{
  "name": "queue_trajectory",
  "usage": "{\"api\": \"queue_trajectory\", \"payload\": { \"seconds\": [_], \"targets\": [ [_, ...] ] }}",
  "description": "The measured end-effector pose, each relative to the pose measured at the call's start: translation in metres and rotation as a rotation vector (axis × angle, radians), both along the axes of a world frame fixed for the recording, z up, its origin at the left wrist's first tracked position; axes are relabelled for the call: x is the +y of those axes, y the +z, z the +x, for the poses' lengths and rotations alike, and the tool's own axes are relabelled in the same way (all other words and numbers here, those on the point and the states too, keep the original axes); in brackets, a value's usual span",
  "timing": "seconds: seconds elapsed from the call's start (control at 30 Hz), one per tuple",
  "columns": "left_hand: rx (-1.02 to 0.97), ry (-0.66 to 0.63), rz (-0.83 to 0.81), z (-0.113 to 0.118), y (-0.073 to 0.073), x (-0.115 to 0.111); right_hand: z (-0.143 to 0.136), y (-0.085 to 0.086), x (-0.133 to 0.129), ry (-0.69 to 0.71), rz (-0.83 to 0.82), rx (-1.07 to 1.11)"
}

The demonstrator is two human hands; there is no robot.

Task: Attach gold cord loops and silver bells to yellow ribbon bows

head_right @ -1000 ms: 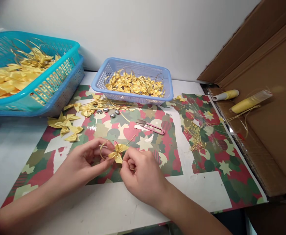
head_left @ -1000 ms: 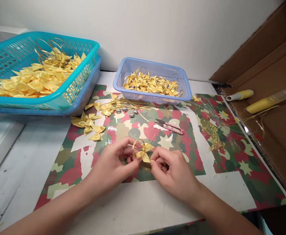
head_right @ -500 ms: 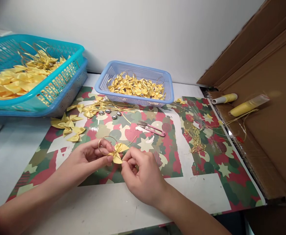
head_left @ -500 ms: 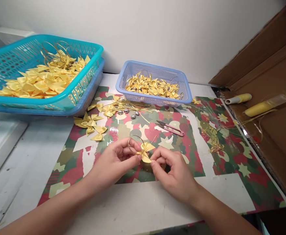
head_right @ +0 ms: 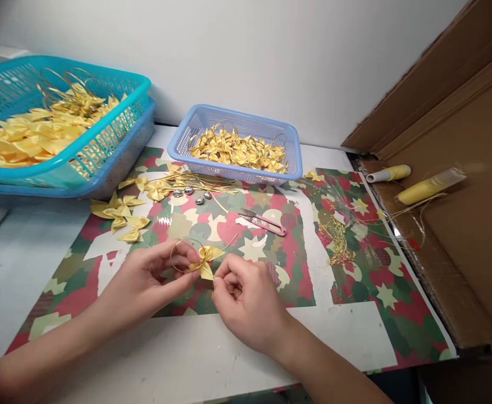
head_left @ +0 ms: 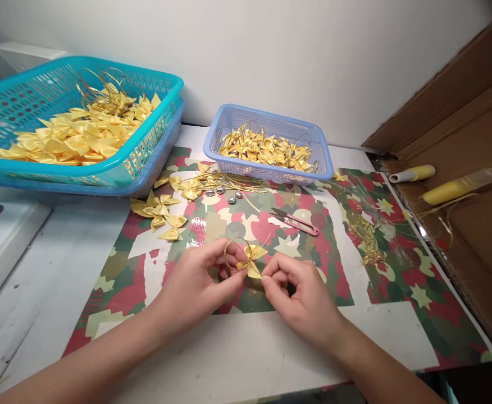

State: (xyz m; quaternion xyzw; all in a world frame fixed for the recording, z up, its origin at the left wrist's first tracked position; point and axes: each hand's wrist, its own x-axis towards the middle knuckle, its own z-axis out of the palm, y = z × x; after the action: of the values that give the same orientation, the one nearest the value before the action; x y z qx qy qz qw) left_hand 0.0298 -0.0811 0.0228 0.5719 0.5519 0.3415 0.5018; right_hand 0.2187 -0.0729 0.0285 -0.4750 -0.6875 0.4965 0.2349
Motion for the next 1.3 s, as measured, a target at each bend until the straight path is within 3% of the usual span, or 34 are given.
{"api": "queue_trajectory", "payload": {
  "seconds": [0.5,1.03,1.3],
  "targets": [
    [0.013,-0.003,0.037,0.001,-0.001,-0.001,0.0,-0.003,0.001,-0.002,-0.03,0.012],
    [-0.239,0.015,-0.23,0.0,0.009,0.004,-0.002,-0.005,0.003,0.028,-0.207,0.237],
    [-0.228,0.031,-0.15,0.001,0.008,0.003,-0.003,-0.008,0.003,0.021,-0.237,0.264]
  ]
}}
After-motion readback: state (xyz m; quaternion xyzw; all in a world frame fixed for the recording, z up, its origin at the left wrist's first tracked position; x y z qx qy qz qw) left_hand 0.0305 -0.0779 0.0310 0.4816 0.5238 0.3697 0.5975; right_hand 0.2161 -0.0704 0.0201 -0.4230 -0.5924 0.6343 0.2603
